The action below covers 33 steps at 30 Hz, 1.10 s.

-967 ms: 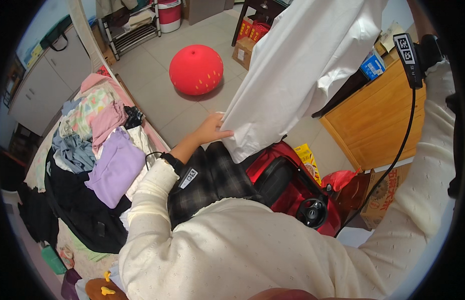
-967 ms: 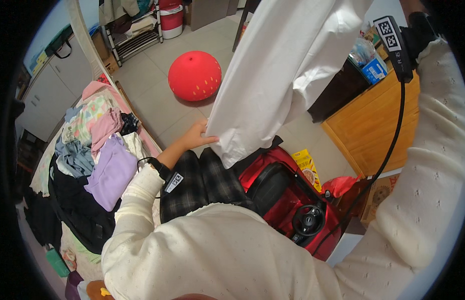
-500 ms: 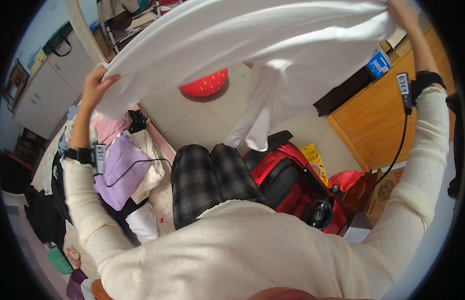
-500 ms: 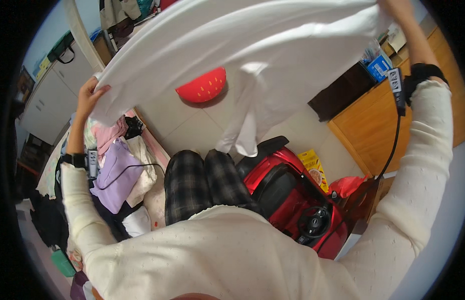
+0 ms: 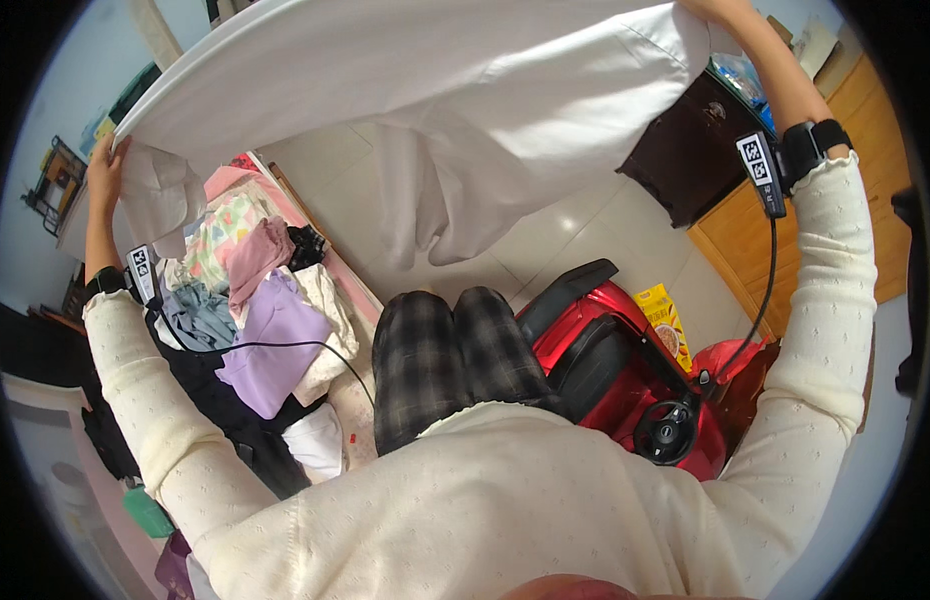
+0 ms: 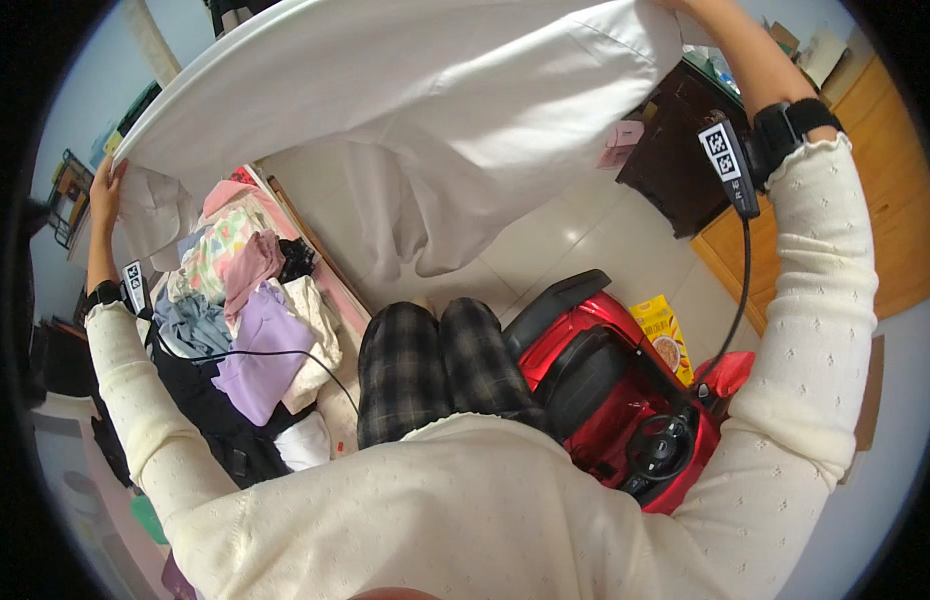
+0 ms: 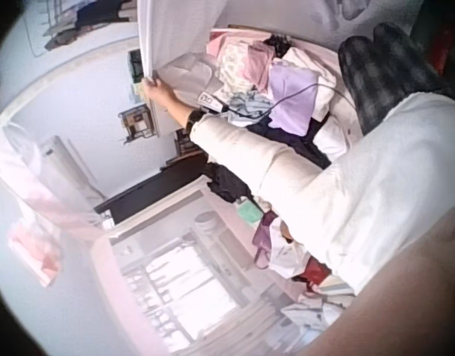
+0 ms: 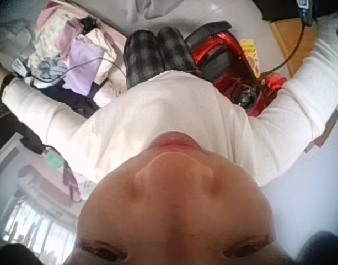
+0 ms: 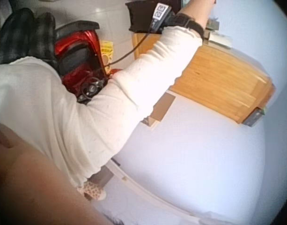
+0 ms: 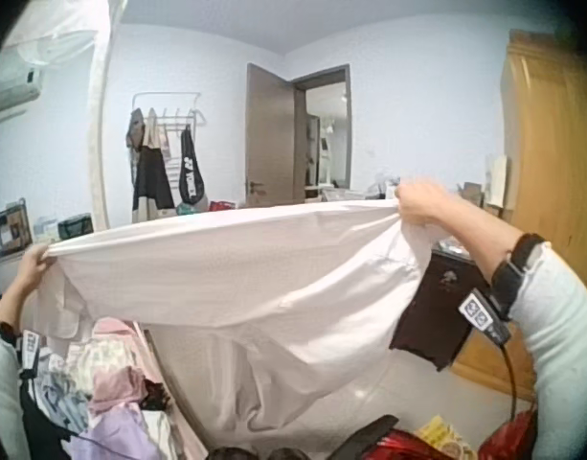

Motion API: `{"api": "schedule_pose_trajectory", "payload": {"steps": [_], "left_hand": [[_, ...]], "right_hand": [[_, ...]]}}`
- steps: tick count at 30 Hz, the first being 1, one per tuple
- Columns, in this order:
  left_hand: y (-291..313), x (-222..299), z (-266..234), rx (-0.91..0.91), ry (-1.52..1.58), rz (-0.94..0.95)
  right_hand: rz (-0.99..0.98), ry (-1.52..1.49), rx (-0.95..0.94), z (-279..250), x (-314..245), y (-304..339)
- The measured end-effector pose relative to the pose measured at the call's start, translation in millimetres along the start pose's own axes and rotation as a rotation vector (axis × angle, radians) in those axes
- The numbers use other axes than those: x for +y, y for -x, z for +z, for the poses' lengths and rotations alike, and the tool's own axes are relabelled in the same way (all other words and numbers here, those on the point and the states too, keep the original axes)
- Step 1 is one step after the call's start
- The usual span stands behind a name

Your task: The person folds multiple garments one by one on a bed, including a white patterned top, a purple shirt, a pink top, and several white and light blue shirts. Each item is smoothed, folded, and stacked on the bed.

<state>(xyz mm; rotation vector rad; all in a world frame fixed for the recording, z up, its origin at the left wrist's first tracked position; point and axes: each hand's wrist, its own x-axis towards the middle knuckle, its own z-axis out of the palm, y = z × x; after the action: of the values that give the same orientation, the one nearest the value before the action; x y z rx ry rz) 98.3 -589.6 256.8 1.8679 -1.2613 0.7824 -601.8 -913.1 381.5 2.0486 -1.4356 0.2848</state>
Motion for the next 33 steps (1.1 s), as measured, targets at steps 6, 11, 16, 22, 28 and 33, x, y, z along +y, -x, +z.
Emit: {"api": "schedule_pose_trajectory", "payload": {"steps": [6,11,16,22,28,33], "left_hand": [[-17,-31,-17,-0.193,-0.183,-0.147],[-10,-71,10,-0.048,-0.172,-0.215],[-11,-98,38,0.031,-0.249,-0.289],[3,-114,67,-0.052,-0.555,-0.497],[24,-119,13,0.203,-0.207,-0.399],[100,-129,-93,0.099,-0.412,-0.184]], "right_hand": [[-0.222,0.224,-0.137,-21,-11,-11],[-0.234,-0.203,-0.346,-33,-35,11],[-0.439,-0.718,-0.550,0,-60,-6],[-0.305,-0.460,-0.231,8,-91,-22],[-0.393,-0.279,0.118,-34,-89,53],[-0.793,-0.407,0.158,-42,-70,169]]}}
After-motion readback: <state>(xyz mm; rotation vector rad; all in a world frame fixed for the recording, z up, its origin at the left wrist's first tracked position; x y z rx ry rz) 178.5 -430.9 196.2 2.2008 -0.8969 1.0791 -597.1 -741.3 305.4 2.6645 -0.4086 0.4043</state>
